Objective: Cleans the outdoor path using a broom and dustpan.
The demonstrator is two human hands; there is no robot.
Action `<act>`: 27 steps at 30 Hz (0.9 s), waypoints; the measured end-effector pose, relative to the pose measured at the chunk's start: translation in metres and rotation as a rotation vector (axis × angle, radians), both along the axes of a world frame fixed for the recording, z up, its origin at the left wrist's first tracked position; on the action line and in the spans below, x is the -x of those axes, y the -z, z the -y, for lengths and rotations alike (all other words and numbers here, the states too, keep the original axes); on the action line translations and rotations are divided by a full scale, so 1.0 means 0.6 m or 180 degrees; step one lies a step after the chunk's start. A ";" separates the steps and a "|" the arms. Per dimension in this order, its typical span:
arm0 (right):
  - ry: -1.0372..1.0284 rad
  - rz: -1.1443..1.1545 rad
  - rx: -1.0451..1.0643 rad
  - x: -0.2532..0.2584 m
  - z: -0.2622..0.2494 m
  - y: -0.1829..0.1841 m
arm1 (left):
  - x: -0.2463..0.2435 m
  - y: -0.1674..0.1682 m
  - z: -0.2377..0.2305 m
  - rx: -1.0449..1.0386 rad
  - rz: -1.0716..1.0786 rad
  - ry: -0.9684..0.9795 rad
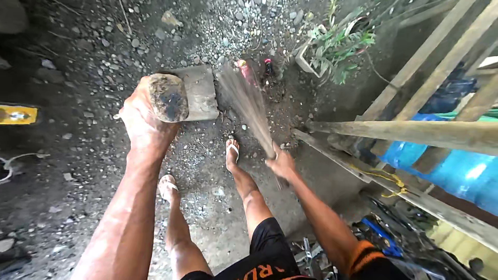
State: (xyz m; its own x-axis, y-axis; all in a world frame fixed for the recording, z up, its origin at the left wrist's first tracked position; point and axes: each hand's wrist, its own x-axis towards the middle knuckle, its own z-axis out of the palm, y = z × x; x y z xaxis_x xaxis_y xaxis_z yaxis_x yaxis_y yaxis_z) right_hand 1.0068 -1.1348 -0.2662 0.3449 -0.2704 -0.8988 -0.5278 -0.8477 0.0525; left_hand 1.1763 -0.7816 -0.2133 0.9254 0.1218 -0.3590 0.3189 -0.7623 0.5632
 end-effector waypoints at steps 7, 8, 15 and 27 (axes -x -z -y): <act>0.0271 0.0072 0.0338 0.061 0.016 -0.108 | -0.016 -0.012 0.011 0.0026 0.0095 0.0086; 0.0285 0.0206 0.0517 0.030 0.030 -0.079 | -0.016 -0.012 0.013 0.0016 0.0092 0.0102; -0.0724 0.0160 0.1027 -0.121 0.123 0.059 | -0.009 -0.001 0.010 -0.0056 0.0156 0.0200; -0.0086 -0.0412 0.0900 0.065 0.129 -0.101 | -0.034 -0.013 0.031 -0.0109 0.0143 0.0222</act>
State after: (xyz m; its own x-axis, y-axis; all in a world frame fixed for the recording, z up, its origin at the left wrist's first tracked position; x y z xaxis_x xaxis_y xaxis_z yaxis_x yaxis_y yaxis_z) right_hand 0.9676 -1.2120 -0.2059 0.2431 -0.5083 -0.8262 -0.4788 -0.8036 0.3535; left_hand 1.1965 -0.8000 -0.2054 0.9471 0.0679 -0.3137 0.2393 -0.8009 0.5490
